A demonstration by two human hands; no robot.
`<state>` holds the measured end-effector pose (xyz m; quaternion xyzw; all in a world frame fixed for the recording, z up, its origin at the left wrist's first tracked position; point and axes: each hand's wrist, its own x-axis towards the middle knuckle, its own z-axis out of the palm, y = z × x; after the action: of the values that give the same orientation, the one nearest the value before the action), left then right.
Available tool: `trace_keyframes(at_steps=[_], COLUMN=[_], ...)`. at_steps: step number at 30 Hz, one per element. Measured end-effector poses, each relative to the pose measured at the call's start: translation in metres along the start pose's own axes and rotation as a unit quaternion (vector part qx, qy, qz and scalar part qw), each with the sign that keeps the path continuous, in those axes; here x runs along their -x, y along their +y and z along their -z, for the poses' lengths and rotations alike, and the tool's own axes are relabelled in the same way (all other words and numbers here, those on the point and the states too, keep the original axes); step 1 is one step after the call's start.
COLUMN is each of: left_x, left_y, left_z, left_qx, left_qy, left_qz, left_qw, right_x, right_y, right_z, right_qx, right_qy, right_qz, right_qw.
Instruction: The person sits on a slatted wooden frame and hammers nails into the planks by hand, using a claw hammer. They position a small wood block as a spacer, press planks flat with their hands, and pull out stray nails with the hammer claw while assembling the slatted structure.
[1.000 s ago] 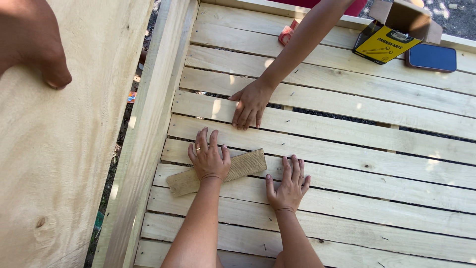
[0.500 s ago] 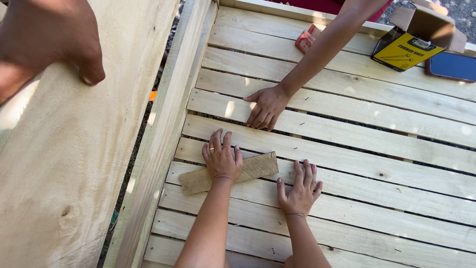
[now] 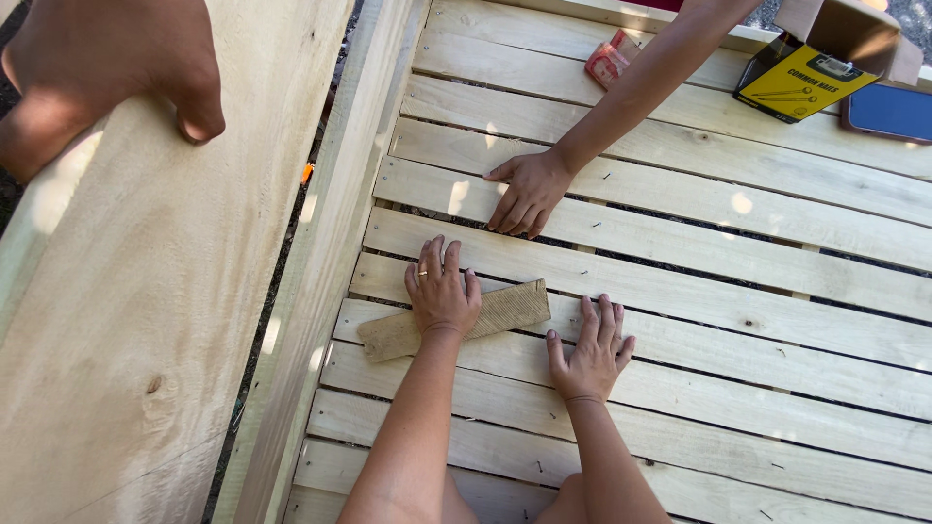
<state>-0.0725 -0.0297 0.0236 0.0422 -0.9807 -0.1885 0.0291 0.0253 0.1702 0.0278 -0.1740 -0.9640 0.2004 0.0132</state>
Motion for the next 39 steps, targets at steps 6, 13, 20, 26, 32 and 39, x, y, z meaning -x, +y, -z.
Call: trace_keyframes(at_steps=[6, 13, 20, 26, 32, 39], left_x=[0.002, 0.054, 0.105, 0.117, 0.133, 0.139], left_y=[-0.006, -0.059, -0.093, -0.098, -0.109, -0.131], left_z=[0.016, 0.052, 0.061, 0.068, 0.087, 0.097], left_qx=[0.140, 0.042, 0.017, -0.013, -0.007, 0.051], left_qy=[0.026, -0.017, -0.091, -0.111, -0.163, -0.128], left_qz=[-0.071, -0.132, -0.091, -0.093, 0.018, 0.048], left_qw=[0.987, 0.990, 0.992, 0.989, 0.986, 0.989], right_x=[-0.018, -0.023, -0.005, 0.017, 0.038, 0.041], right_y=[-0.012, -0.084, -0.128, -0.114, -0.102, -0.141], right_z=[0.022, 0.035, 0.018, 0.021, 0.032, 0.055], right_qx=[-0.104, 0.097, 0.125, 0.126, 0.181, 0.193], right_qy=[-0.026, -0.157, -0.220, -0.206, -0.218, -0.285], right_qz=[-0.018, 0.307, 0.281, 0.284, 0.221, 0.210], right_qw=[0.994, 0.934, 0.926, 0.928, 0.933, 0.915])
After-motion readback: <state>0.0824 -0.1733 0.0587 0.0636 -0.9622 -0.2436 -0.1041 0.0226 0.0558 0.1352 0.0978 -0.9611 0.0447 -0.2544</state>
